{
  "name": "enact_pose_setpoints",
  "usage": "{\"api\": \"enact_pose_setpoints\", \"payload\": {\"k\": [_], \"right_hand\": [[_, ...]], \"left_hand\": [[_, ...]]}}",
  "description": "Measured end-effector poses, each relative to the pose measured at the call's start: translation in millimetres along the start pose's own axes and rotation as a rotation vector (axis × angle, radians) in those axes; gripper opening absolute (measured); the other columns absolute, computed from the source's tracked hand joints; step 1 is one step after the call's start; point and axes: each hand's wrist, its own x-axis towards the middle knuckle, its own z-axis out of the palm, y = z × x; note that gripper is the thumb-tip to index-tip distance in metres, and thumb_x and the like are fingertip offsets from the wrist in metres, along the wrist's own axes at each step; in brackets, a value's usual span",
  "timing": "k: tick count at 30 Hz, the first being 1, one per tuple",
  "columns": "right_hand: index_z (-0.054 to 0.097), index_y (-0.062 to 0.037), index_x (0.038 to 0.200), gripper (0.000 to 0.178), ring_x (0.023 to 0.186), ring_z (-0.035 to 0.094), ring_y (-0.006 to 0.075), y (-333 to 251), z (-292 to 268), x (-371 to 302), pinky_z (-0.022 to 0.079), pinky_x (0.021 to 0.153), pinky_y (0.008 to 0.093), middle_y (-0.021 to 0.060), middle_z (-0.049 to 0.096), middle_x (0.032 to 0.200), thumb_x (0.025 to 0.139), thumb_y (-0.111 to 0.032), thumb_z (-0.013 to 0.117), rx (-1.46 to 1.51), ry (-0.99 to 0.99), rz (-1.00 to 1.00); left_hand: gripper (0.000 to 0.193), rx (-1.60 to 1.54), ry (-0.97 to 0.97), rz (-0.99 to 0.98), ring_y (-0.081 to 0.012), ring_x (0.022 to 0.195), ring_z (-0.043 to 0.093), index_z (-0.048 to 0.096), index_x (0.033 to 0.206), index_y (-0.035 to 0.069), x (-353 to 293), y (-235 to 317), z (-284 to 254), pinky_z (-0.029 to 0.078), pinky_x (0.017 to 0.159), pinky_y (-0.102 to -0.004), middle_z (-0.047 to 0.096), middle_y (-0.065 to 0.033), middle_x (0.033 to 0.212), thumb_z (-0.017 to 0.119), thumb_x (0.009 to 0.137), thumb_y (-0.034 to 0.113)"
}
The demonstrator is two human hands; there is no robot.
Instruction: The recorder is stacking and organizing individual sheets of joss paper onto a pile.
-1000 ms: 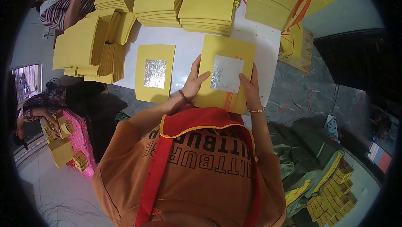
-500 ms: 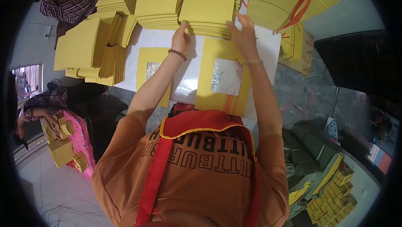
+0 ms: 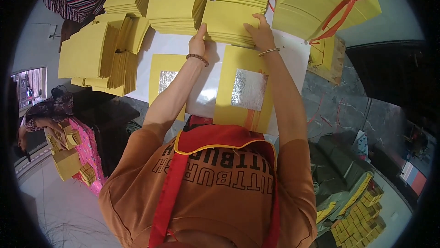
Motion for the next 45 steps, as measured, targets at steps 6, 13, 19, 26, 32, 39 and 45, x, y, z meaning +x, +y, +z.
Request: {"api": "enact_pose_setpoints", "payload": {"k": [6,13,19,26,32,39,45], "right_hand": [[0.049,-0.0094,0.116,0.051,0.101,0.055,0.0267,-2,-11,-2,0.043,0.084,0.0334,0.0167,0.058,0.108,0.072,-0.027,0.069,-0.065,0.003,0.024],[0.049,-0.0089,0.116,0.044,0.098,0.053,0.0189,-13,-22,-11,0.043,0.082,0.0297,0.0119,0.057,0.109,0.077,-0.018,0.066,0.069,-0.083,0.04],[0.036,-0.0041,0.126,0.064,0.103,0.052,0.019,-29,-24,-19,0.043,0.086,0.0308,0.0122,0.053,0.114,0.073,-0.013,0.07,0.394,-0.072,0.125],[0.026,-0.0049,0.134,0.078,0.115,0.043,0.0178,-51,-57,-31,0.038,0.094,0.0305,0.008,0.043,0.126,0.072,-0.015,0.072,0.575,-0.404,0.266],[0.034,-0.0058,0.128,0.073,0.114,0.044,0.0164,-58,-56,-30,0.038,0.094,0.0304,0.0059,0.047,0.122,0.067,-0.006,0.074,0.448,-0.315,0.117],[0.04,-0.0035,0.12,0.062,0.102,0.053,0.0145,-19,-49,-24,0.044,0.088,0.0279,0.0053,0.056,0.112,0.066,0.004,0.07,0.146,-0.252,0.016],[0.043,-0.0028,0.118,0.059,0.099,0.055,0.0148,-49,-54,-37,0.047,0.084,0.0271,0.0056,0.057,0.109,0.066,0.003,0.071,0.265,-0.197,-0.049]], "left_hand": [[0.034,0.16,-0.078,-0.195,-0.0048,0.066,0.05,0.062,0.095,0.009,-2,20,-4,0.033,0.057,-0.0209,0.06,0.003,0.079,0.067,0.076,0.037],[0.042,0.219,-0.489,-0.39,-0.0117,0.089,0.057,0.057,0.109,0.008,-20,57,22,0.041,0.073,-0.0241,0.062,-0.0032,0.101,0.065,0.077,0.034],[0.041,0.205,-0.587,-0.443,-0.0179,0.095,0.058,0.053,0.112,0.0,-3,49,22,0.046,0.084,-0.0298,0.06,-0.0106,0.105,0.064,0.079,0.022],[0.05,0.174,-0.746,-0.118,-0.0174,0.099,0.056,0.048,0.115,0.0,-16,64,21,0.044,0.087,-0.029,0.057,-0.0101,0.108,0.068,0.069,0.002],[0.067,0.231,-0.833,0.061,-0.0168,0.107,0.049,0.037,0.125,0.006,4,60,19,0.042,0.088,-0.0292,0.052,-0.0089,0.114,0.066,0.066,-0.008],[0.077,0.356,-0.753,0.176,-0.0201,0.107,0.048,0.026,0.131,0.007,28,6,10,0.042,0.086,-0.029,0.049,-0.0101,0.113,0.058,0.063,-0.013],[0.073,0.365,-0.775,0.092,-0.0188,0.102,0.048,0.027,0.13,0.005,2,47,23,0.042,0.083,-0.0281,0.049,-0.0103,0.111,0.059,0.065,-0.008]]}}
